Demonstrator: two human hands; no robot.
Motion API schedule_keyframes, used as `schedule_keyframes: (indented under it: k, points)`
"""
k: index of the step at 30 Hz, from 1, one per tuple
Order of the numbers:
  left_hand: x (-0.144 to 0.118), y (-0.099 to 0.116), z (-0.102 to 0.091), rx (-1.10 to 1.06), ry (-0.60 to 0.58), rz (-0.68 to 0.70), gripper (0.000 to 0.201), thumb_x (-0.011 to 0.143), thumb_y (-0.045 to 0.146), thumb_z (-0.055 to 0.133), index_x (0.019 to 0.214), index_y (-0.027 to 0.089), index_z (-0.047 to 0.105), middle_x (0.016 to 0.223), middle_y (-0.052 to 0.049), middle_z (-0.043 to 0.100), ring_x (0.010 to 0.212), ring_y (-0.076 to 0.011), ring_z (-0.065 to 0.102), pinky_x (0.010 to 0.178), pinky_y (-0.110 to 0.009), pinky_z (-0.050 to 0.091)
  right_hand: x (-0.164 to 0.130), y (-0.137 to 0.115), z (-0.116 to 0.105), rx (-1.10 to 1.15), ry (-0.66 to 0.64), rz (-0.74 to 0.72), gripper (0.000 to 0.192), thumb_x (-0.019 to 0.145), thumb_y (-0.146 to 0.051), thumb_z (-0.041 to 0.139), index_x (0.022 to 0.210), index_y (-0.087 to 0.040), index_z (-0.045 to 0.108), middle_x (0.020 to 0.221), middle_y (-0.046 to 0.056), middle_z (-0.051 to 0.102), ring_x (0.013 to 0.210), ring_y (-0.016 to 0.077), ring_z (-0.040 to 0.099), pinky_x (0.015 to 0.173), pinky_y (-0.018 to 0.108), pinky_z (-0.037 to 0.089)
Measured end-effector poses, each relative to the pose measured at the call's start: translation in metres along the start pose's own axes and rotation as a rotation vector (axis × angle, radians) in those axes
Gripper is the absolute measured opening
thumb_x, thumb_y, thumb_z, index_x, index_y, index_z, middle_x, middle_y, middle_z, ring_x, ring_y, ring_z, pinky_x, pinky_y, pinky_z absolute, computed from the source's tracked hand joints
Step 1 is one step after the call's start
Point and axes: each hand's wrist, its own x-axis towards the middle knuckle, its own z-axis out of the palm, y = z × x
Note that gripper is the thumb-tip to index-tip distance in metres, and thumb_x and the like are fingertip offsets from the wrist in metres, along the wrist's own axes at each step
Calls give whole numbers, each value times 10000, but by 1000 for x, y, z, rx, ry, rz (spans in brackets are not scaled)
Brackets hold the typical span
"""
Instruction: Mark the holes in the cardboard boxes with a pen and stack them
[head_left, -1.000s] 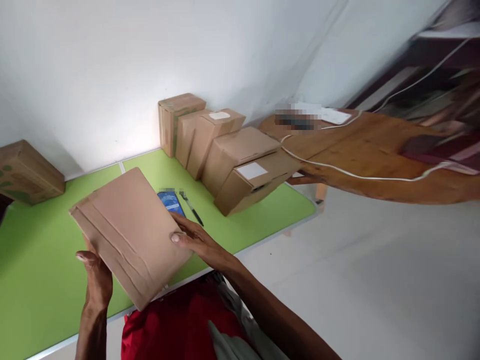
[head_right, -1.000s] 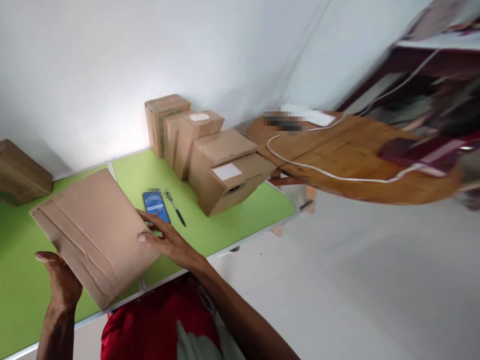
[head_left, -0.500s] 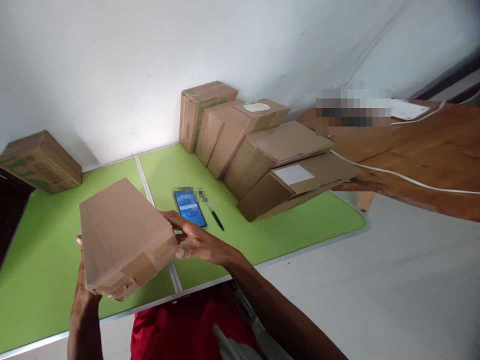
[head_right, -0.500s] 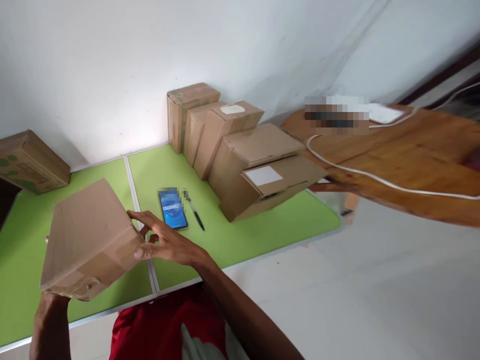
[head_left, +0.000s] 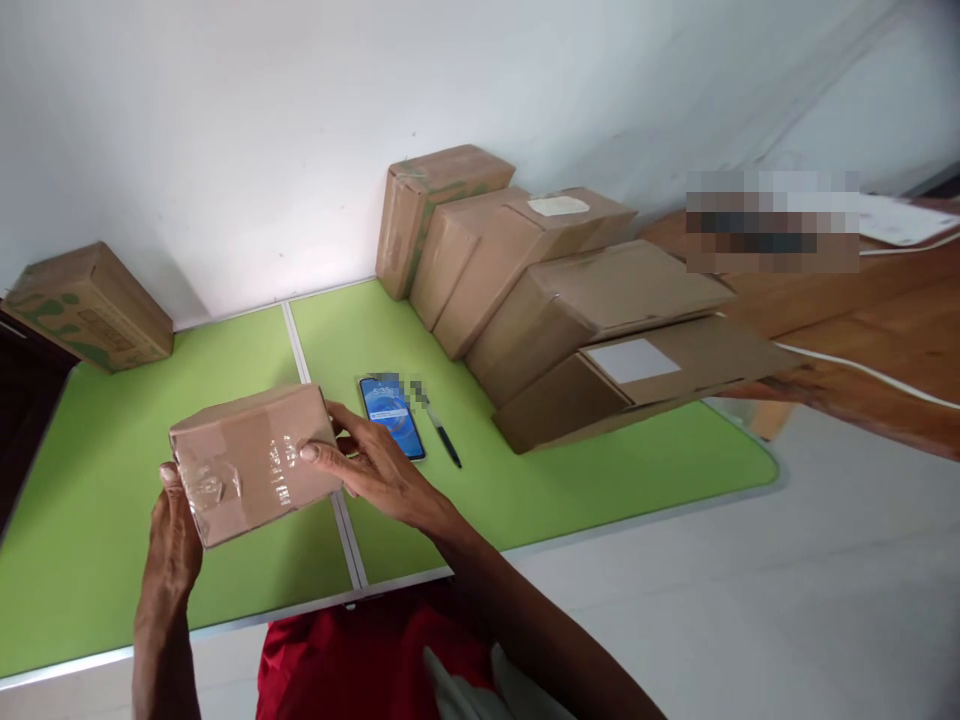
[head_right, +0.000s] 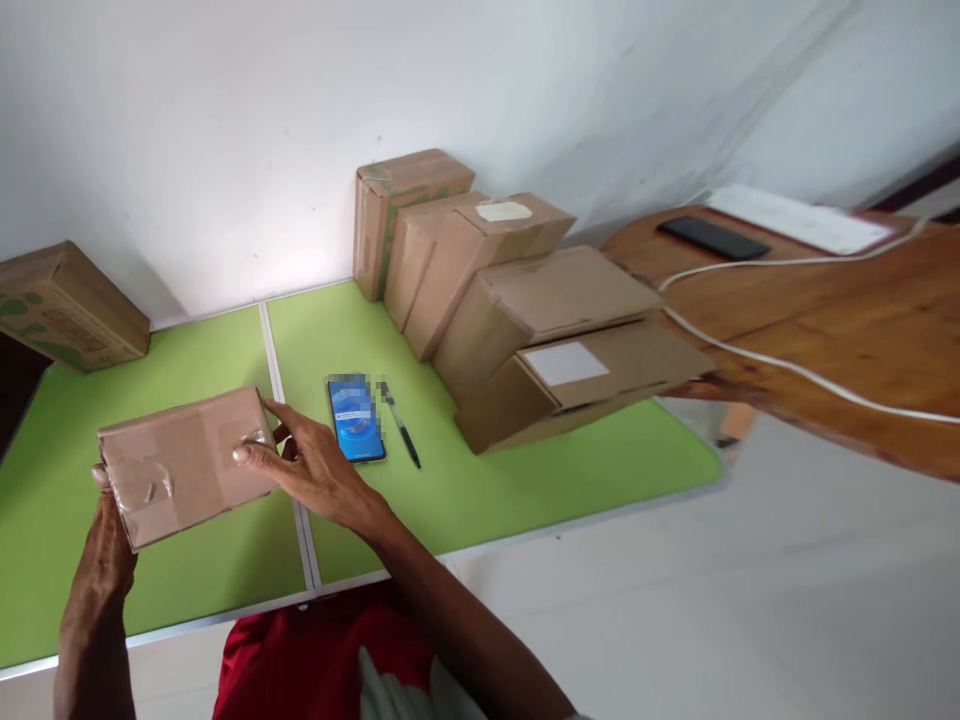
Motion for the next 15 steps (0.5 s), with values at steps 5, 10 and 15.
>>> schedule_keyframes:
  k: [5,10,15]
  points:
    - [-7,7,4,-7,41,37,1178,874,1104,193,1352,217,804,1179,-188,794,1125,-394,758,953,-600,661,3,0,0,35,64,24,1084,1021,-759,694,1851,-222,251,1006,39,693,663,168,612,587,308,486]
    - [1,-1,4,56,-30,356,1158,937,1047,268,1672,226,622,1177,-145,714,879,-272,674,773,-489,625,20,1,-14,87,66,-9,829,1064,-752,632,1754,-344,420,1208,75,755,622,132,626,507,277,504]
    - [19,-1,9,136,-18,554,869,1027,783,662,1743,309,527,1256,-102,716,782,-172,641,761,-396,622,52,10,-33,174,27,45,761,989,-856,672,1444,-246,652,846,12,707,544,134,596,434,250,434]
